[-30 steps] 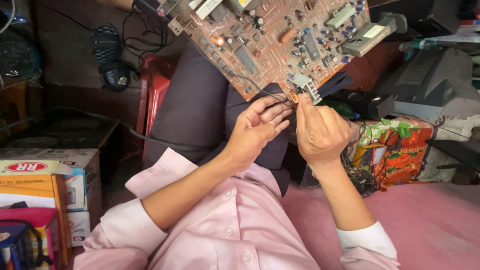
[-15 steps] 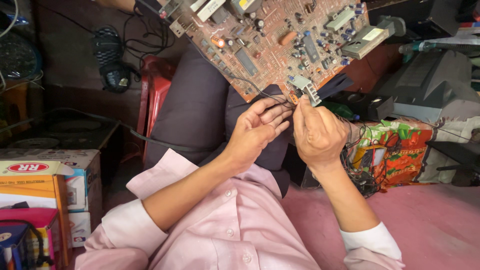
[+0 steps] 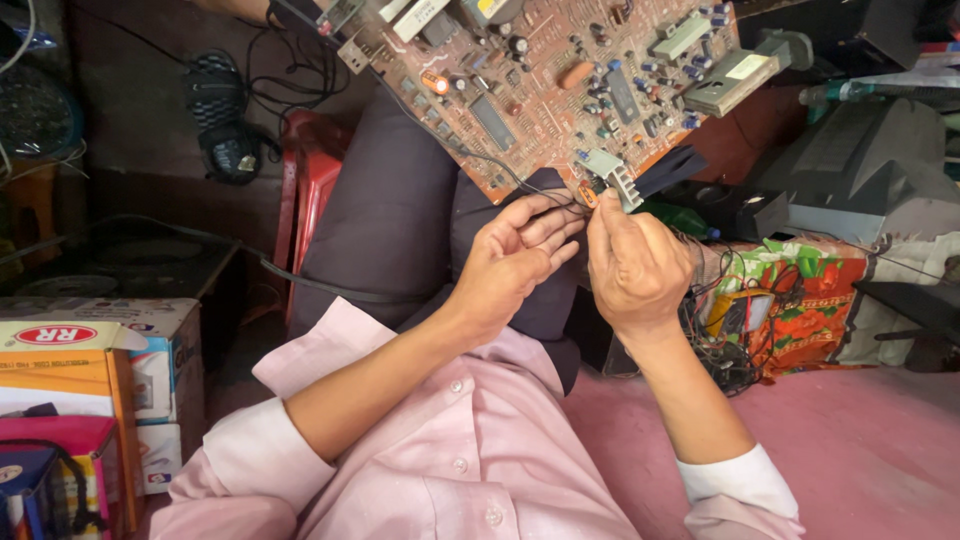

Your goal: The person holds a circuit board on their lap and uses a screwdriver to adjust a connector, then uses a soldering iron to work on the board's surface. They flip the board over to access different sides while performing the repair.

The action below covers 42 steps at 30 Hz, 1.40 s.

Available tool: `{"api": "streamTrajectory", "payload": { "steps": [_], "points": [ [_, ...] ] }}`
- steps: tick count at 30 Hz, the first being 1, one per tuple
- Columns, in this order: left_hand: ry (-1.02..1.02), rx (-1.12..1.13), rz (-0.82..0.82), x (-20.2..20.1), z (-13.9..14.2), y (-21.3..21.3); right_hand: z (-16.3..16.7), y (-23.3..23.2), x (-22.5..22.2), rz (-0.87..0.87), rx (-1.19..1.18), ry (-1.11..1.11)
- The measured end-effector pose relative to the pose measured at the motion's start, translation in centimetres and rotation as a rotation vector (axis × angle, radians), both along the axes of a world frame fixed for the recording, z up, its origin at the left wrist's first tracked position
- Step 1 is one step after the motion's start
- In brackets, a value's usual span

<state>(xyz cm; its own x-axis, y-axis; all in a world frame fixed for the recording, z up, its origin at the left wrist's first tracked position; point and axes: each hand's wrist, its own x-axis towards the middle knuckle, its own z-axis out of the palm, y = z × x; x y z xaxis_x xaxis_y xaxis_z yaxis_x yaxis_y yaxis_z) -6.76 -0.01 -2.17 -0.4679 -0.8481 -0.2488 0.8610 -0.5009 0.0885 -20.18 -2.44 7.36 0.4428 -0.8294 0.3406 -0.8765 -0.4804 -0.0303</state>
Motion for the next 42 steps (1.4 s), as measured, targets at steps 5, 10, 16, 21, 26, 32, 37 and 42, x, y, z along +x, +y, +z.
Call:
{"api": "streamTrajectory", "payload": {
  "steps": [5,10,16,21,26,32,37,42],
  "points": [
    [-0.003,-0.006,0.005,-1.1,0.2,0.5,0.2,0.4,-1.1,0.004,0.012,0.009],
    [0.011,-0.010,0.001,-1.7,0.2,0.9,0.4,1.0,-1.9,0.009,0.021,0.020],
    [-0.001,0.002,-0.010,-1.4,0.9,1.1,0.6,1.4,-1.6,-0.059,-0.006,-0.012],
    [-0.037,0.019,-0.022,-2.3,0.7,1.0,-0.7,1.6,-2.7,-0.081,-0.056,-0.037],
    [-0.172,-0.044,-0.013,-2.4,1.5,0.7,-0.7,1.7,-2.7,-0.111,-0.060,-0.175],
    [-0.509,-0.214,-0.068,0.6,6.1,0.6,2.5,3.4,-1.3,-0.332,0.327,-1.013],
    [-0.331,-0.306,0.085,0.2,7.6,-1.5,3.1,2.0,-2.5,-0.422,0.783,-1.692],
    [-0.321,-0.315,0.081,-0.1,7.2,-1.1,1.9,2.3,-3.0,-0.460,0.905,-1.822]
  ]
}}
